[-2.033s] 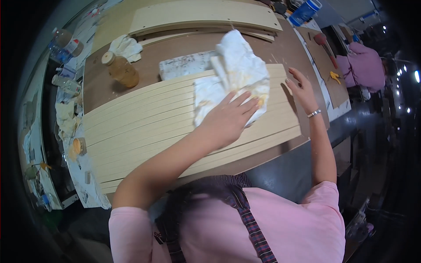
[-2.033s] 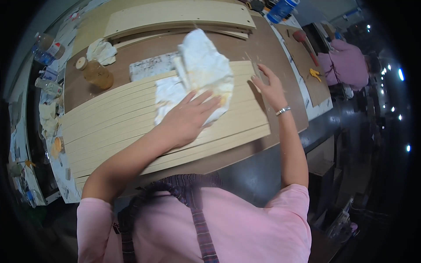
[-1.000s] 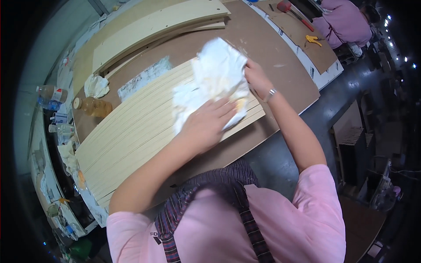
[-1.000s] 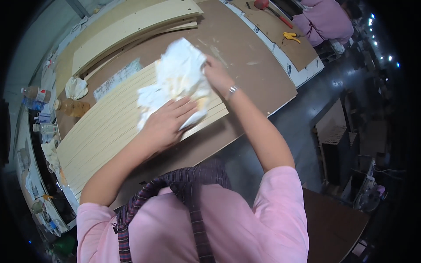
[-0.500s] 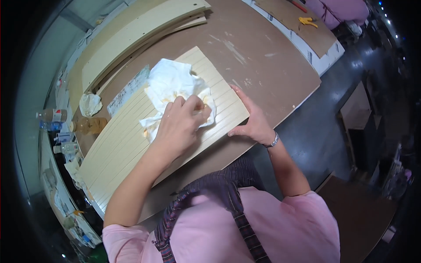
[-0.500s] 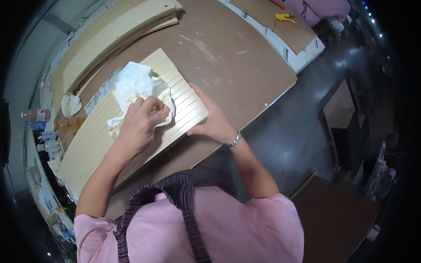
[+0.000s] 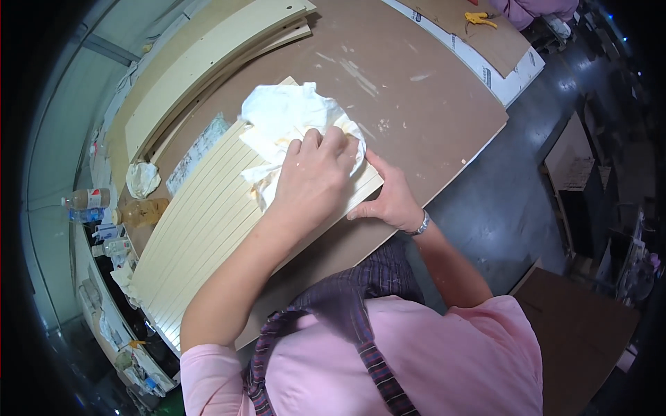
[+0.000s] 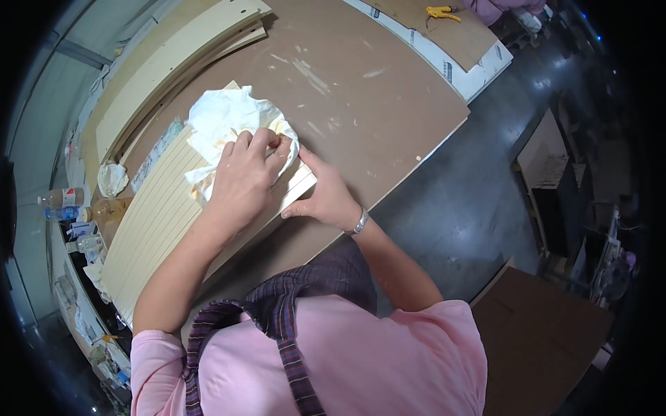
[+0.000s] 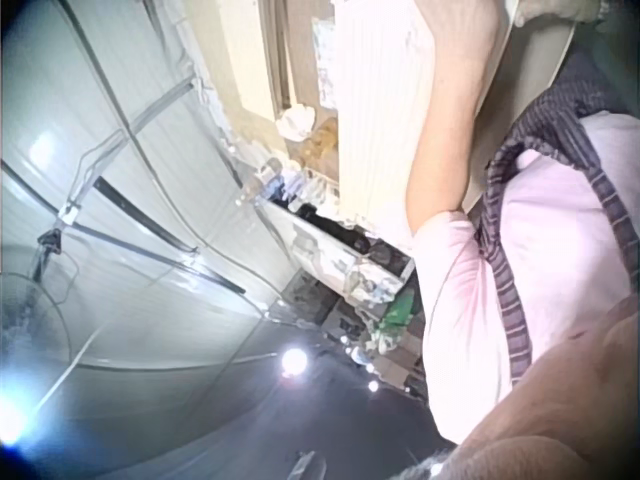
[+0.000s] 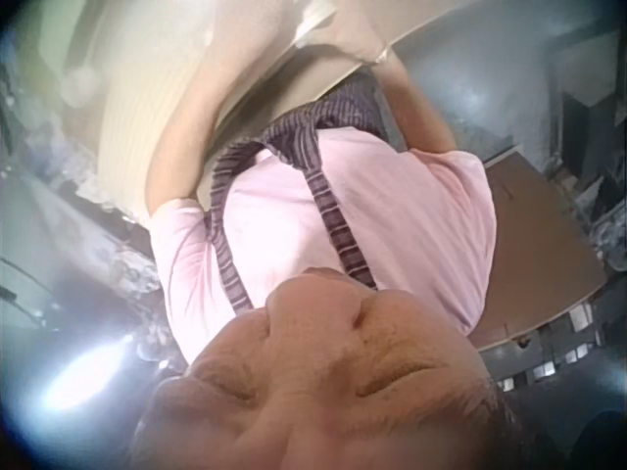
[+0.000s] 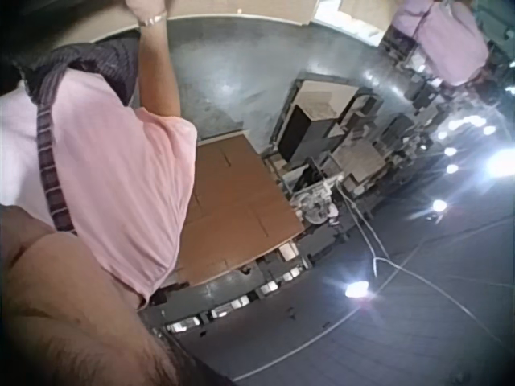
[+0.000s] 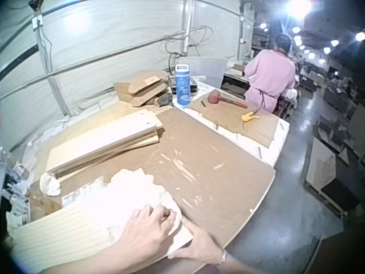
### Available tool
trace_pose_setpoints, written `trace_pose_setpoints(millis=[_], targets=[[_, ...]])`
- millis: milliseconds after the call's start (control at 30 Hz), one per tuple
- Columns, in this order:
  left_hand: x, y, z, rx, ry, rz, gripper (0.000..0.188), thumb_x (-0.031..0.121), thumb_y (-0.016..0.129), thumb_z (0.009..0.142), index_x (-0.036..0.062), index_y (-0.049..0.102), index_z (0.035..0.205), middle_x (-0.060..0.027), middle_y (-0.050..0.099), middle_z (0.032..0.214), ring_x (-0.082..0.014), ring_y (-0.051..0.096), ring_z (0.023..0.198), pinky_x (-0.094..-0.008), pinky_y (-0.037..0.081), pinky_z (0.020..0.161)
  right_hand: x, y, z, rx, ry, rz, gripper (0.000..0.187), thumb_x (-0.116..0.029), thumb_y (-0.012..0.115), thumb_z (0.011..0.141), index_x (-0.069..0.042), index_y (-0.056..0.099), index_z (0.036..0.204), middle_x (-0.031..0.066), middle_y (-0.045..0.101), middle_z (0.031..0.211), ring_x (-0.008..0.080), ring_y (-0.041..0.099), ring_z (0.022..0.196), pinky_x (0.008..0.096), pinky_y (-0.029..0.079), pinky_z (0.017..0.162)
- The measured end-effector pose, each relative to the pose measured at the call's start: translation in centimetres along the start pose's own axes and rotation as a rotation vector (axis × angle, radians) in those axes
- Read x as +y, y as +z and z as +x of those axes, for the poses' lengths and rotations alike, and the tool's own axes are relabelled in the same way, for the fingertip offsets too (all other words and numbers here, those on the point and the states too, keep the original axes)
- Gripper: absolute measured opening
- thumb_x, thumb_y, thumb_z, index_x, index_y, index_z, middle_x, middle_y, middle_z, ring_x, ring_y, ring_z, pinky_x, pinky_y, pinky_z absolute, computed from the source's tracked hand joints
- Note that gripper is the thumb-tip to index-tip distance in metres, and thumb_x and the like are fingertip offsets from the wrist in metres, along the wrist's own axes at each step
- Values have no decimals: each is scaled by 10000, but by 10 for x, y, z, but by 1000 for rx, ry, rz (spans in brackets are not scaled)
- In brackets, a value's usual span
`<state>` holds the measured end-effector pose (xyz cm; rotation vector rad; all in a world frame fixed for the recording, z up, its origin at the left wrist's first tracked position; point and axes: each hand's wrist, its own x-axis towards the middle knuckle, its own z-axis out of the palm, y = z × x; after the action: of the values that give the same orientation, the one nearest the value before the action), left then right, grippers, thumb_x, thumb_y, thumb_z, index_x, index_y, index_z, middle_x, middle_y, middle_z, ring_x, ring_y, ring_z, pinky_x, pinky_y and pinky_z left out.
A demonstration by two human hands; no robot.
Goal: The person scrapes residue from a slatted wooden panel and then applies a liquid from a bottle to a cloth to wipe the surface and edges.
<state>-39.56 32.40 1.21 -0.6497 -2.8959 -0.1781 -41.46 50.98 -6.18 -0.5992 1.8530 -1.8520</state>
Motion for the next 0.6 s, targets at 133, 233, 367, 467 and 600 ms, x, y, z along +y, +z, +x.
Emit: trace_pose_setpoints(millis=[133,233,367,467,600], targets=[[-4,-21,-32,-125,1,25,368,29,645,700,47,689,1065,-86,585,1035,-273,564,949,-383,432,792,4,-9,-1,25,-119,2,1159,-152,931,602,15,281,1546,174,398,1567,233,427,1406,335,334,1156],[-5,-28,-58,-98,-122,-47,313,10,622,715,39,704,1016,-92,590,1005,-277,566,945,-381,421,787,8,-4,-1,25,-153,-14,1172,-176,930,616,18,256,1555,162,380,1580,224,409,1415,340,317,1164],[2,-9,-23,46,-52,-92,342,-19,600,727,33,695,1051,-97,583,1009,-274,567,926,-381,411,777,5,-2,2,-11,-143,-19,1157,-201,926,646,27,250,1557,138,369,1590,201,381,1430,340,294,1173],[-3,-23,-38,-33,-34,-102,375,-24,618,718,59,691,1076,-90,585,977,-271,582,918,-378,405,774,11,-8,0,-1,-169,1,1142,-178,918,657,18,248,1561,134,364,1593,199,376,1431,340,293,1174],[-8,-25,-70,-91,-46,-143,412,-30,638,681,57,687,1081,-96,595,965,-302,595,905,-392,412,760,15,-6,1,-8,-141,10,1179,-166,926,623,1,235,1565,164,342,1602,234,373,1441,333,298,1175]])
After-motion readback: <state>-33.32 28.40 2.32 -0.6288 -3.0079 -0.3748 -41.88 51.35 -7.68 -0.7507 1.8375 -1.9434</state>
